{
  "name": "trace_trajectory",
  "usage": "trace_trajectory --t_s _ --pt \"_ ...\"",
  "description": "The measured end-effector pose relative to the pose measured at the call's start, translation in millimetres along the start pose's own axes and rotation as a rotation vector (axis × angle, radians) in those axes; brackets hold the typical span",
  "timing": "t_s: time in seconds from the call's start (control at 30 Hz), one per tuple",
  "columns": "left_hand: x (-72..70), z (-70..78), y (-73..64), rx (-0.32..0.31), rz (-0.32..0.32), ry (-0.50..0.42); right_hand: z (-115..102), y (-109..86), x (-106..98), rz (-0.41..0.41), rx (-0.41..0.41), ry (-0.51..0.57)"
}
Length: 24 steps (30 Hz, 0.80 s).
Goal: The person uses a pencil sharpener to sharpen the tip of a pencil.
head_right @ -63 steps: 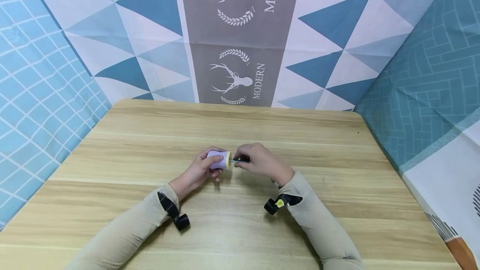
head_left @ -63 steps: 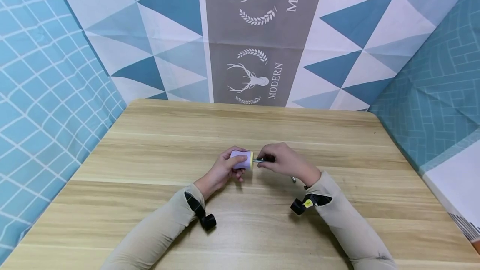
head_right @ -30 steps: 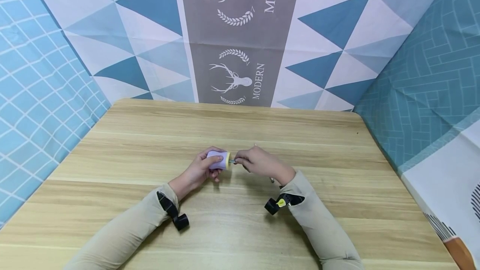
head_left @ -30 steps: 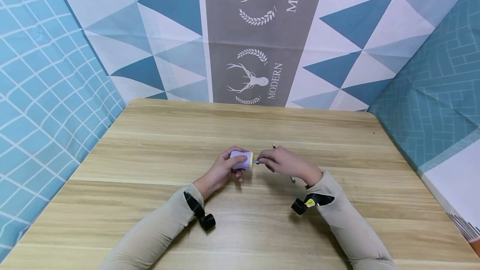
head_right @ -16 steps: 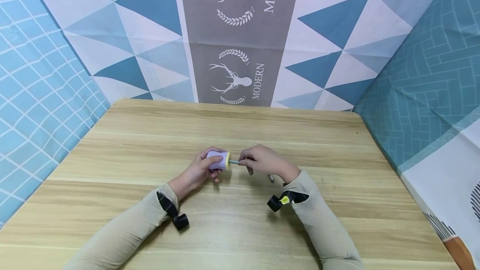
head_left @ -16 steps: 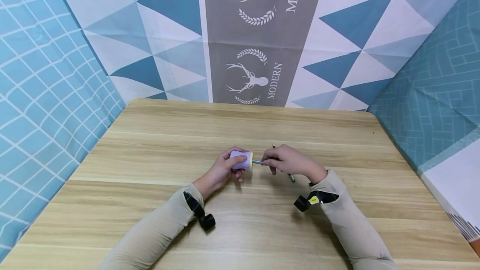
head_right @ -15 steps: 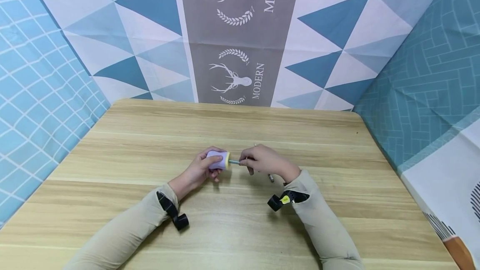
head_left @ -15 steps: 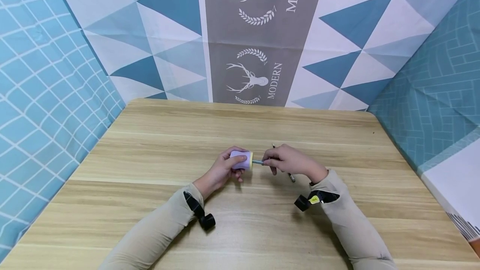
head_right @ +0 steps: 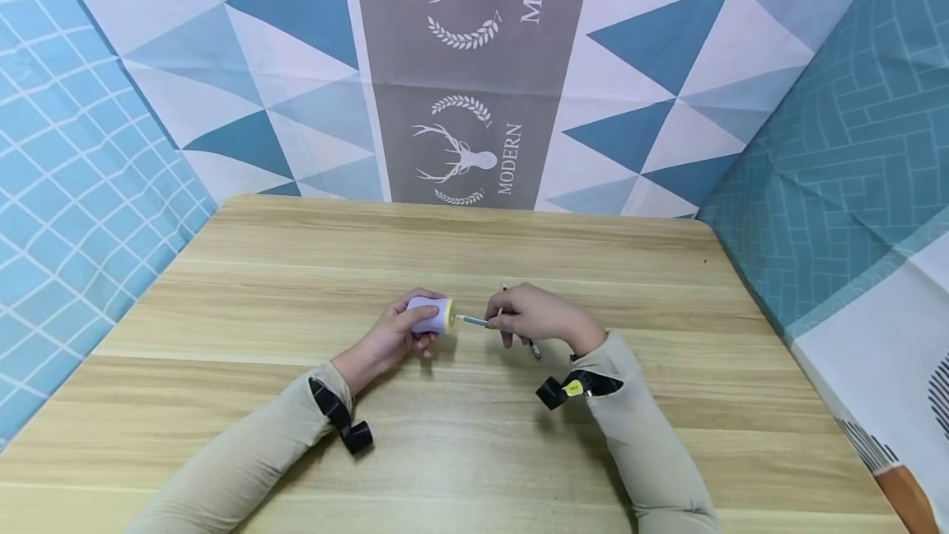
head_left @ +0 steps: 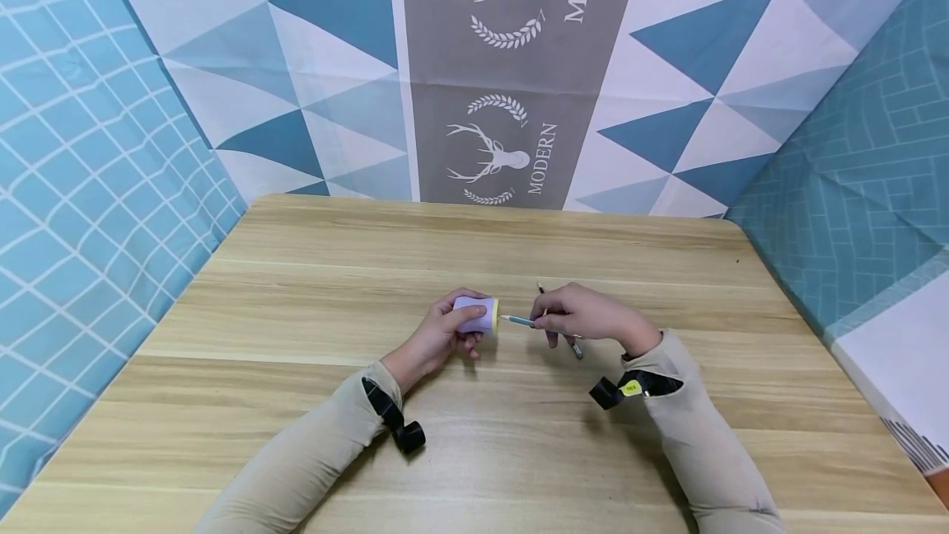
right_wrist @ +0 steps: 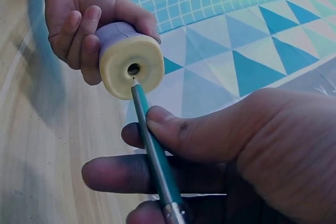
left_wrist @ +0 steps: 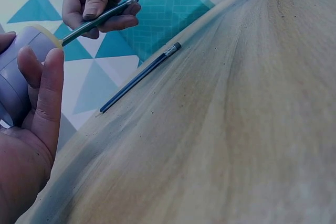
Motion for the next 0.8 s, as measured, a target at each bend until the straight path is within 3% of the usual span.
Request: trace_trajectory --t_s 0.5,0.63,0.8 --pt "0.4 1.3 -1.5 0.006 -0.002 -0.013 8 -5.4 -4 -0.012 0.08 0.046" --pt "0.8 1.3 -1.4 0.008 -0.004 -0.014 11 -8.1 -8 0.003 0.112 0.095" --pt "0.9 1.1 -1.1 0.006 -0.006 -0.012 17 -11.2 -18 0.025 0.094 0.187"
Point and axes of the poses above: each hand's wrist, its own y-axis towards the middle knuckle, its own x-axis out of the palm, z = x × y, the point moved 6 cm from there along y, towards the middle knuckle, and after that the axes turned 14 degrees about y, right-handed, at the moved point
